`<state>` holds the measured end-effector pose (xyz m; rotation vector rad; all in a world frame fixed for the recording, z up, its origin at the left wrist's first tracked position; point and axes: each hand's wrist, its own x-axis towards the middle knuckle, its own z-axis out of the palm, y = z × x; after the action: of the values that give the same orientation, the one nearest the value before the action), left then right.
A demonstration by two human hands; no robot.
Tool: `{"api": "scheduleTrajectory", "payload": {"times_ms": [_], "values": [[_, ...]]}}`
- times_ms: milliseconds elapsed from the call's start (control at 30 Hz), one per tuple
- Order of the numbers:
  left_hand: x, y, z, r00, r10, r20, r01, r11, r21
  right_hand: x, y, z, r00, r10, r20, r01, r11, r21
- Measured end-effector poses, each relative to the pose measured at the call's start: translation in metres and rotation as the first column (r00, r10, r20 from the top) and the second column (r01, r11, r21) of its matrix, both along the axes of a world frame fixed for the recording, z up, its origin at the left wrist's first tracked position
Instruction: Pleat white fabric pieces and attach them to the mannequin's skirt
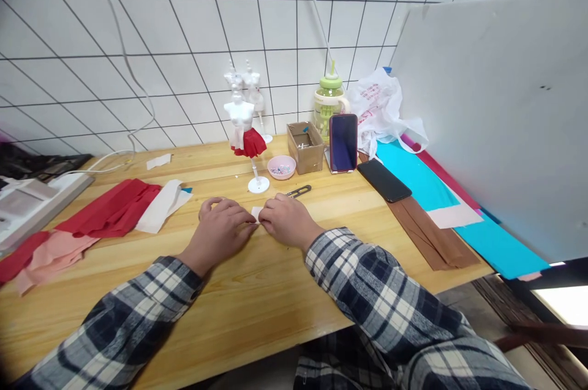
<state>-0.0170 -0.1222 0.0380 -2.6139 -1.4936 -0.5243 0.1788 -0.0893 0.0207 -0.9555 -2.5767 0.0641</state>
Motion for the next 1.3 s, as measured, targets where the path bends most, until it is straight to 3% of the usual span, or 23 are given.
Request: {"api": "scheduleTrajectory", "payload": {"times_ms": [367, 633, 1000, 1167, 1300], "values": [[-0.001, 0.002, -0.001, 0.999, -0.037, -0.032, 0.034, 0.993, -0.109, 0.005, -0.001, 0.003, 0.999, -0.019, 0.026, 0.023, 0.989, -0.143], [-0.001, 0.003, -0.003, 0.998, -0.057, -0.018, 0.054, 0.989, -0.134, 0.002, -0.005, 0.003, 0.997, -0.078, 0.019, 0.08, 0.985, -0.156], [-0.004, 0.004, -0.001, 0.999, -0.044, -0.007, 0.042, 0.986, -0.162, 0.008, 0.002, -0.001, 0.997, -0.07, -0.017, 0.064, 0.974, -0.217], [-0.005, 0.006, -0.005, 0.998, -0.001, 0.062, 0.013, 0.981, -0.195, 0.006, 0.006, -0.001, 0.986, -0.165, -0.024, 0.147, 0.928, -0.342], [-0.008, 0.012, -0.009, 0.983, 0.077, 0.165, -0.024, 0.954, -0.299, 0.008, 0.009, -0.001, 0.982, -0.184, -0.04, 0.149, 0.888, -0.435]]}}
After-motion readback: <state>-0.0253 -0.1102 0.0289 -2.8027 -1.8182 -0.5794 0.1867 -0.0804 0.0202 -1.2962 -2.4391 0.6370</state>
